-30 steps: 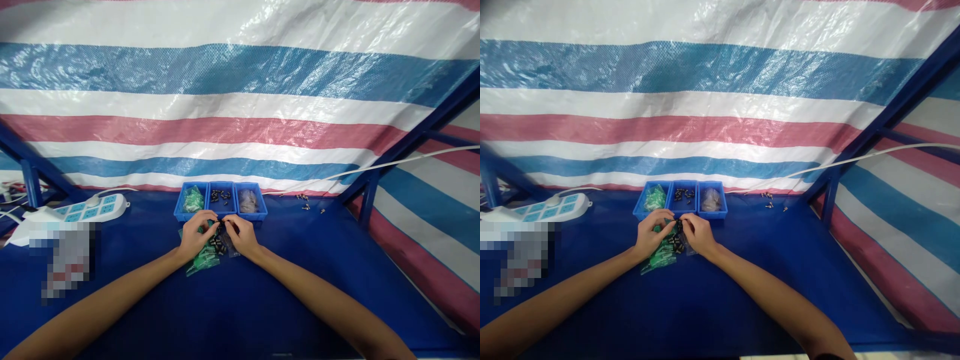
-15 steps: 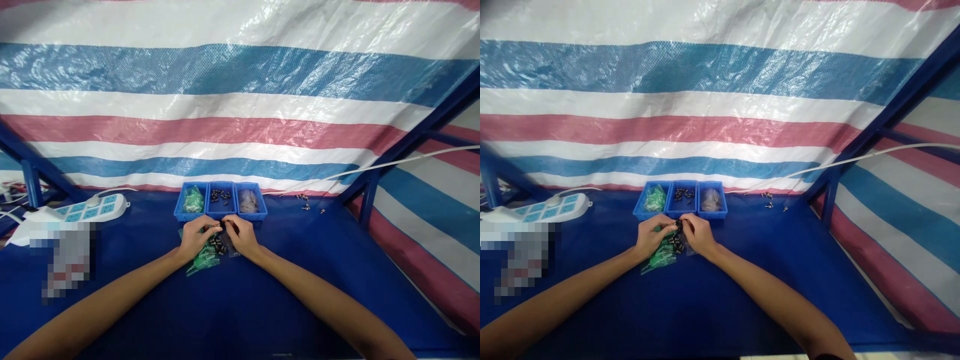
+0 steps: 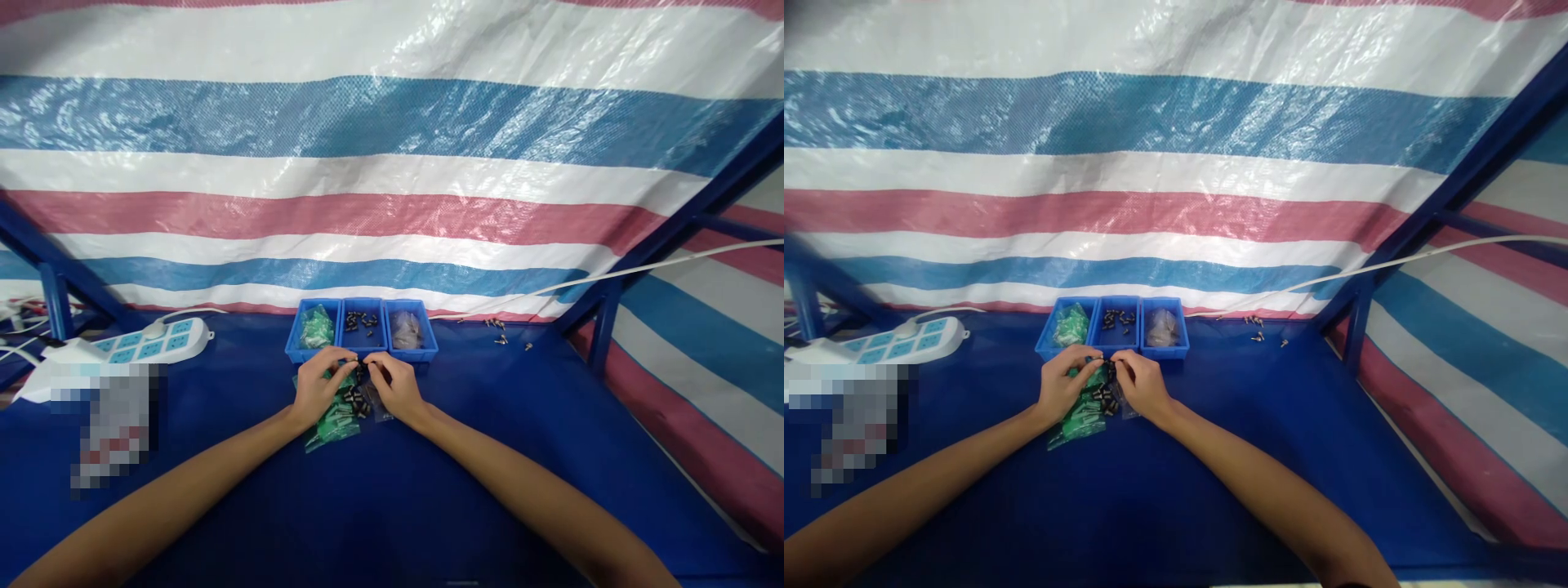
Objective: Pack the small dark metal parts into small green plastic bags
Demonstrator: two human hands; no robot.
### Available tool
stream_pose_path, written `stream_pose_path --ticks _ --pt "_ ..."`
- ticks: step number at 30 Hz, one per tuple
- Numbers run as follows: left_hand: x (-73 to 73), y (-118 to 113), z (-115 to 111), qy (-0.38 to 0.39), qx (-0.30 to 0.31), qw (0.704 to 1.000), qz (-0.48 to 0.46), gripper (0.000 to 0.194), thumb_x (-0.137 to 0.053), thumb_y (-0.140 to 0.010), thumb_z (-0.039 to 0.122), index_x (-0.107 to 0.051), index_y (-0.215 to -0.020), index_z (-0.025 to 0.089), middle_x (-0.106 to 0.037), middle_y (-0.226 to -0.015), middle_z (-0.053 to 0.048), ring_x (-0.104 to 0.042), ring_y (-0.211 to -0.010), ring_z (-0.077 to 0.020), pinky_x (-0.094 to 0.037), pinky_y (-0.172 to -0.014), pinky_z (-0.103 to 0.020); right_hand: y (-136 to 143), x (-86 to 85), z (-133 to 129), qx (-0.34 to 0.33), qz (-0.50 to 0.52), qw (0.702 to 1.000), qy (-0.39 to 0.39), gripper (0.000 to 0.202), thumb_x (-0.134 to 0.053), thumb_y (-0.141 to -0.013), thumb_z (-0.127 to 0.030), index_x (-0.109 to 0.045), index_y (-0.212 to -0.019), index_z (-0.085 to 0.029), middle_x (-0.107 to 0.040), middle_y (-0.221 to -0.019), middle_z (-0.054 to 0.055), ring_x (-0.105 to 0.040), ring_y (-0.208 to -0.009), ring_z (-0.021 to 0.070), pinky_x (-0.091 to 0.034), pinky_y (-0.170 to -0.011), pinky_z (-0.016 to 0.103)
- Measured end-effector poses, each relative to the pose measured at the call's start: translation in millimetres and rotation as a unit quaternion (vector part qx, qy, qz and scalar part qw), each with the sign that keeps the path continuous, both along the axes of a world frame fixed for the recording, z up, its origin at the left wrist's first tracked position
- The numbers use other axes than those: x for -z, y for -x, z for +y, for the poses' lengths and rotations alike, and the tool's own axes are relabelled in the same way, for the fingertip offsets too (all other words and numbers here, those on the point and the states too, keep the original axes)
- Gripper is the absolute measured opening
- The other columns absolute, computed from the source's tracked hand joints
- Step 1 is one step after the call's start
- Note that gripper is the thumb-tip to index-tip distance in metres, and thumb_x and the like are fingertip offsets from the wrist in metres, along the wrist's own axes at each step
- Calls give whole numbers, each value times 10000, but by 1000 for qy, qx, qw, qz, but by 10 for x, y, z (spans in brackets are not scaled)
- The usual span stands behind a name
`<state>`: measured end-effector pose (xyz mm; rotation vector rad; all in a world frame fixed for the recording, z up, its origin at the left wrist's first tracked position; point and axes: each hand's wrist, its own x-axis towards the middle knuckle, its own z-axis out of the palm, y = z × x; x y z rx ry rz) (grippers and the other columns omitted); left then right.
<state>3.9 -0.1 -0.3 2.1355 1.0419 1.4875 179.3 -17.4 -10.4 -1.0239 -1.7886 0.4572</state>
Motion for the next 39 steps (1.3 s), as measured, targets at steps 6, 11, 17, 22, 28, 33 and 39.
stream_pose_path --ticks 6,11,17,22,28,33,39 --pt "54 9 5 38 10 999 -32 136 -634 -833 297 -627 -857 164 -628 -954 -54 -540 -571 -78 -467 -551 -218 4 -5 0 -1 -2 1000 2 183 -458 -918 -231 -630 -927 -172 -659 -768 24 -569 -596 128 -436 -608 231" --pt "106 -8 12 86 36 993 -67 144 -599 -857 296 -543 -847 164 -628 -949 -41 -504 -483 -45 -446 -483 -194 5 -1 4 -2 -3 1000 4 191 -451 -921 -229 -632 -936 -170 -660 -766 26 -569 -591 129 -435 -606 231" --pt "23 -7 7 22 7 1000 -1 160 -635 -833 308 -628 -785 156 -657 -801 -33 -606 -675 -126 -481 -608 -225 3 8 8 -2 -6 1000 5 191 -454 -920 -230 -636 -926 -172 -668 -792 28 -585 -621 131 -442 -627 231" --pt "-16 13 -2 8 36 999 27 158 -588 -873 287 -704 -891 181 -674 -841 -47 -623 -760 -153 -496 -692 -259 6 -5 3 -1 -5 1000 7 199 -448 -921 -235 -637 -930 -172 -676 -812 35 -596 -643 138 -448 -642 234" --pt "0 30 11 8 36 999 38 197 -552 -896 304 -709 -927 188 -655 -856 -51 -618 -791 -157 -493 -712 -266 10 -12 4 1 -9 1000 9 202 -447 -920 -238 -639 -913 -175 -669 -783 31 -591 -630 139 -446 -634 236" --pt "48 38 27 2 16 999 28 209 -535 -902 308 -695 -868 177 -617 -885 -58 -579 -705 -132 -481 -645 -250 9 -7 10 1 -9 1000 9 201 -450 -919 -245 -638 -907 -177 -660 -749 26 -576 -602 138 -446 -625 241" --pt "58 30 27 36 49 998 -2 193 -523 -910 293 -685 -908 187 -619 -945 -50 -457 -443 -42 -451 -508 -226 -1 -19 8 -5 -8 1000 10 208 -446 -922 -249 -639 -911 -173 -651 -756 27 -577 -621 138 -438 -621 235"
